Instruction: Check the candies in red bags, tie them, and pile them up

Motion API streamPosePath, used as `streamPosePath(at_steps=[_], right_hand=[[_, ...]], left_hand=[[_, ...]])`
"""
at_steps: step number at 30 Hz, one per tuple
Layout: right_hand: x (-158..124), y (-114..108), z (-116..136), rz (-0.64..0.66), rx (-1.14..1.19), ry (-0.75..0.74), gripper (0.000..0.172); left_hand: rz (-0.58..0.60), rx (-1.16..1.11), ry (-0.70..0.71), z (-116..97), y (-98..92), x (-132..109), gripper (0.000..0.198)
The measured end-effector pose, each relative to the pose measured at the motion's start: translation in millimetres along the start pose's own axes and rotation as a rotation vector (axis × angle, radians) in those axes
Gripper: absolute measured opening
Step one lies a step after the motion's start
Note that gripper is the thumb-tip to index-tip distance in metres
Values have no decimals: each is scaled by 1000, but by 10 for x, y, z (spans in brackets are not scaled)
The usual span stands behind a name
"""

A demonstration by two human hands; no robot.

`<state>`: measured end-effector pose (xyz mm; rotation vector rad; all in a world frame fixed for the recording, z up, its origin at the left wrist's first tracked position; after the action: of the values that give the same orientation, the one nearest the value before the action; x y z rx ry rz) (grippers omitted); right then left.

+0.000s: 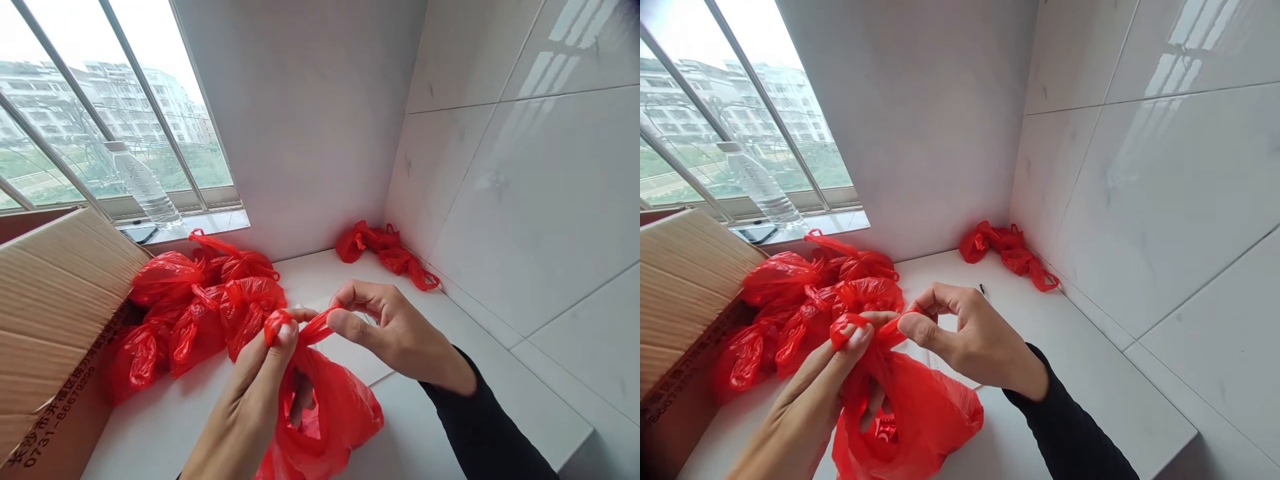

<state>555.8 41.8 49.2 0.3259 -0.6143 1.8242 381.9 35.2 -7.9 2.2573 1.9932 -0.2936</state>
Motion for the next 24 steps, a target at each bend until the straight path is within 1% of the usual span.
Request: streamPosePath(at_steps=[2, 4, 6, 7, 8, 9, 11, 13, 14, 15, 16, 17, 19, 21, 22, 24], right_hand=[[-25, -7, 13, 46, -32, 22, 17], [-60, 64, 39, 179, -26, 31, 17], [-105, 154, 49, 313, 15, 48, 14], [-115, 172, 45, 334, 34, 56, 15], [-107, 163, 38, 314, 39, 56, 16], [-84, 136, 32, 267, 24, 42, 18], [-26, 102, 17, 183, -39, -8, 22], [16, 175, -37, 207, -30, -28, 34], [28, 238, -83, 246, 9, -17, 39], [35, 294, -135, 278, 51, 0, 42], [44, 329, -186, 288, 83, 16, 43], [55, 341, -236, 278, 96, 26, 43], [64, 356, -331, 269, 107, 48, 40], [47, 419, -408, 329, 176, 83, 39], [32, 459, -435, 373, 222, 100, 40], [14, 512, -461, 429, 302, 121, 44]], left_hand=[[19, -40, 41, -31, -48, 54, 53], [28, -46, 99, -116, -69, 65, 45], [33, 55, 169, -245, -47, 21, 36], [31, 129, 202, -313, -29, -16, 34], [43, 206, 235, -374, 0, -56, 33], [67, 274, 261, -418, 30, -94, 30], [135, 362, 300, -448, 76, -150, 23], [204, 427, 339, -411, 90, -175, 11], [200, 468, 369, -386, 70, -174, 6], [171, 515, 411, -367, 37, -169, 12], [130, 568, 465, -357, 4, -167, 22], [73, 620, 523, -358, -31, -166, 31], [-74, 698, 631, -396, -101, -173, 42], [-196, 731, 721, -464, -135, -195, 46], [-234, 738, 761, -501, -134, -210, 45], [-265, 746, 833, -569, -109, -243, 38]])
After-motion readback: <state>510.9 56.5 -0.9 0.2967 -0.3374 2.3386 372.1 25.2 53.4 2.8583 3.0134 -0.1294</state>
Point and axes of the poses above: each hand's wrist, its own x-axis towards the middle knuckle, its own y-axis out of the palm, z = x × y, the point moved 8 cm from there along x, towards the middle knuckle, and after that the axes turned 12 degrees about -y, right-handed, at the moved point
